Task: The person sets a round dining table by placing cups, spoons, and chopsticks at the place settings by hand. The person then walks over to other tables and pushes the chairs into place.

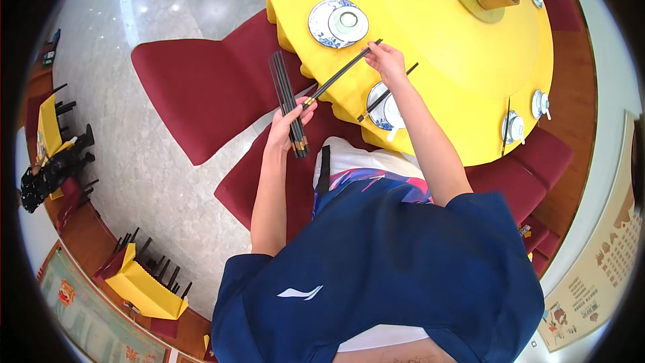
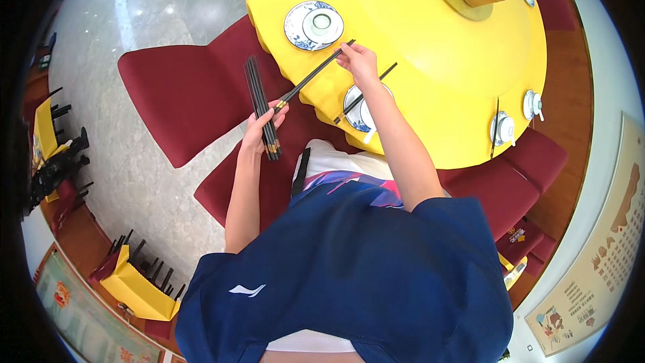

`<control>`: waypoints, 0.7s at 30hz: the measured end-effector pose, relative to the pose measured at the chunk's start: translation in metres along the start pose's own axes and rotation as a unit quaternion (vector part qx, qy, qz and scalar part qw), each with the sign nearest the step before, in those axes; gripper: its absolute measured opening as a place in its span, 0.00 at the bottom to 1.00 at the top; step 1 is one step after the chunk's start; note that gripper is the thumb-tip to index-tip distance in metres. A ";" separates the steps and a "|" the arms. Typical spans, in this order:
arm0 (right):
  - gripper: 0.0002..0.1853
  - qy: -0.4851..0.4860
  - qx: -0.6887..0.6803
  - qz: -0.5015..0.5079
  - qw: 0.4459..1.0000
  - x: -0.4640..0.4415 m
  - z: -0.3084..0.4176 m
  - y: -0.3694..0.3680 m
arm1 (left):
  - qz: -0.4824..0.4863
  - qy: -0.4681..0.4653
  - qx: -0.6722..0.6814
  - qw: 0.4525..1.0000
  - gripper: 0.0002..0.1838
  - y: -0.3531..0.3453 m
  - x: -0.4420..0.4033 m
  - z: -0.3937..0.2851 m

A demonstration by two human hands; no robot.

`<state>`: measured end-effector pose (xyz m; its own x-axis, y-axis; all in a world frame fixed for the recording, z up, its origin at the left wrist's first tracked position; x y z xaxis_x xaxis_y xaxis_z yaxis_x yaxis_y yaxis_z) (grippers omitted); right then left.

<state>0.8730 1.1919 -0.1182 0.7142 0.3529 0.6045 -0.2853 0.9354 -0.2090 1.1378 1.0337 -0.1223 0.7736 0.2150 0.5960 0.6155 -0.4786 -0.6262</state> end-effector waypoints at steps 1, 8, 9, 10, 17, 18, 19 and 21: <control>0.09 0.002 0.000 0.001 1.000 -0.001 -0.002 0.000 | 0.001 -0.002 -0.001 1.000 0.17 0.001 -0.001 0.000; 0.16 0.023 -0.025 -0.036 0.999 0.003 -0.002 -0.001 | -0.018 -0.031 0.024 0.999 0.17 0.002 -0.007 -0.005; 0.19 0.034 -0.007 -0.064 0.997 0.004 0.002 -0.003 | -0.016 -0.034 0.014 0.999 0.17 0.000 -0.008 -0.006; 0.19 0.036 -0.007 -0.062 0.997 0.004 0.005 -0.004 | -0.015 -0.038 0.005 0.999 0.17 -0.003 -0.009 -0.009; 0.24 0.127 0.016 -0.015 0.992 -0.016 0.031 -0.008 | -0.038 -0.065 0.000 0.997 0.16 -0.017 -0.029 -0.017; 0.23 0.134 -0.013 -0.003 0.991 -0.022 0.036 -0.012 | -0.047 -0.075 -0.014 0.996 0.16 -0.018 -0.032 -0.021; 0.23 0.133 -0.009 0.002 0.991 -0.030 0.044 -0.016 | -0.057 -0.088 -0.023 0.994 0.16 -0.021 -0.037 -0.025; 0.20 0.152 -0.023 0.031 0.988 -0.043 0.054 -0.022 | -0.078 -0.120 -0.052 0.988 0.17 -0.025 -0.049 -0.039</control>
<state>0.8141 1.1552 -0.0982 0.8569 0.3942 0.3321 -0.3104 0.9090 -0.2781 1.0786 1.0025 -0.1162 0.6920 0.4823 0.5372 0.7206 -0.5065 -0.4735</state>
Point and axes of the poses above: each hand's wrist, its own x-axis away from the middle knuckle, its own y-axis out of the back of the hand, z = x × y, the point moved 1 cm from there along -x, towards the middle knuckle, and after that the axes turned 2 degrees about z, right-handed, at the moved point
